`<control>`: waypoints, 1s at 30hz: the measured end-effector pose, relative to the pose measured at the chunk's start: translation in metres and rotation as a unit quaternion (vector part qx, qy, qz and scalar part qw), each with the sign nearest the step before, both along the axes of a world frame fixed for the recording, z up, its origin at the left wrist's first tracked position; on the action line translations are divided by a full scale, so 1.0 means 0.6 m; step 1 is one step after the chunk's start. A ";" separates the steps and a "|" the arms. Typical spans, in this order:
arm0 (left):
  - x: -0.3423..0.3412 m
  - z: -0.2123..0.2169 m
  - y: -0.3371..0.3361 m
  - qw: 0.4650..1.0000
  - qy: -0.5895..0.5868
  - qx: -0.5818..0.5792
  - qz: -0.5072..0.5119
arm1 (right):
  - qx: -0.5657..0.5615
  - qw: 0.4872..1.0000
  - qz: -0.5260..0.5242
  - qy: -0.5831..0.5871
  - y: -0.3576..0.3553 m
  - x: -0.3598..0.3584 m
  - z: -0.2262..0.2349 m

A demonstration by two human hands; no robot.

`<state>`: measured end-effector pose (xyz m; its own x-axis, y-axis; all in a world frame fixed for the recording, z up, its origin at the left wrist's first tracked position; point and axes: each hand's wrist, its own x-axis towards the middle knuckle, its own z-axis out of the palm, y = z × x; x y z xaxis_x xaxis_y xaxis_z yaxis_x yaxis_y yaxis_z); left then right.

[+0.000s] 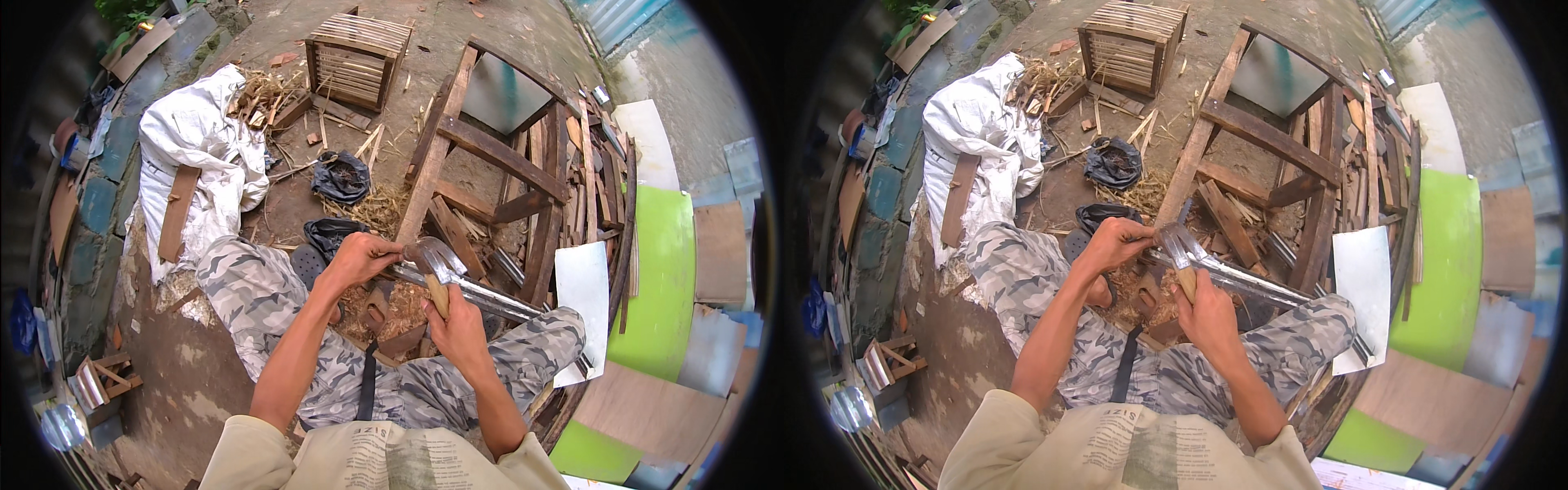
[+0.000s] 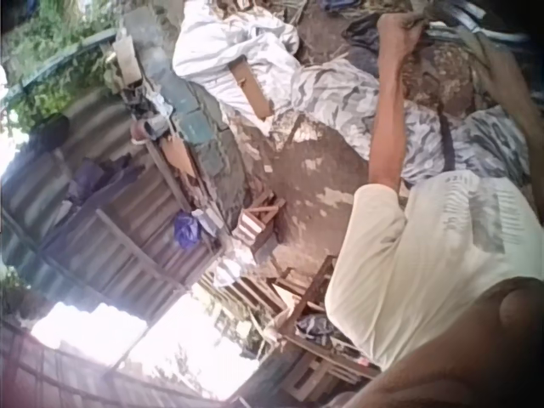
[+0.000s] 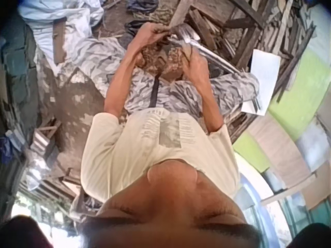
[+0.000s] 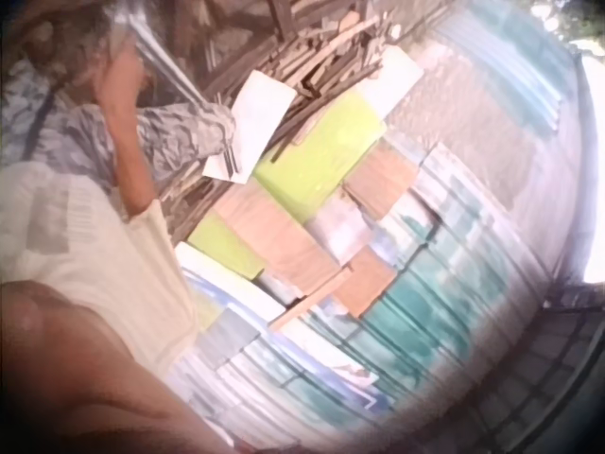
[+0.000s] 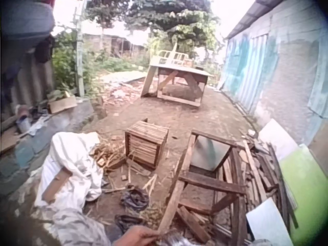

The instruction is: The person sits on the ground and uses a hammer to repeatedly strike a metal frame, adjusting the frame's position between strikes. The person also picks up small metal pieces from the ground and places them on the frame during the process.

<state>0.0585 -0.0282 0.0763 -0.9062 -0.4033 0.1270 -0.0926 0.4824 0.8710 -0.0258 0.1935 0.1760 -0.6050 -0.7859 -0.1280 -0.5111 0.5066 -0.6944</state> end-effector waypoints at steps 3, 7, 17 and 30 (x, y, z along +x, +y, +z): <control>-0.003 0.002 -0.001 1.000 0.017 -0.002 -0.004 | -0.043 0.998 -0.024 -0.029 -0.005 0.005 0.039; -0.007 0.010 0.000 1.000 -0.012 -0.002 -0.011 | -0.046 0.999 -0.006 0.011 0.000 0.007 0.014; -0.006 0.012 -0.005 1.000 -0.016 0.002 -0.020 | -0.089 0.995 -0.003 0.046 0.006 0.003 0.006; -0.005 0.030 -0.009 0.998 -0.053 0.007 -0.041 | -0.001 1.000 -0.009 -0.007 -0.001 -0.002 -0.008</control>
<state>0.0555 -0.0338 0.0943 -0.9443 -0.3282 0.0241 -0.1446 0.4795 0.8655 -0.0268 0.1928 0.1713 -0.6175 -0.7748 -0.1356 -0.4921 0.5150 -0.7018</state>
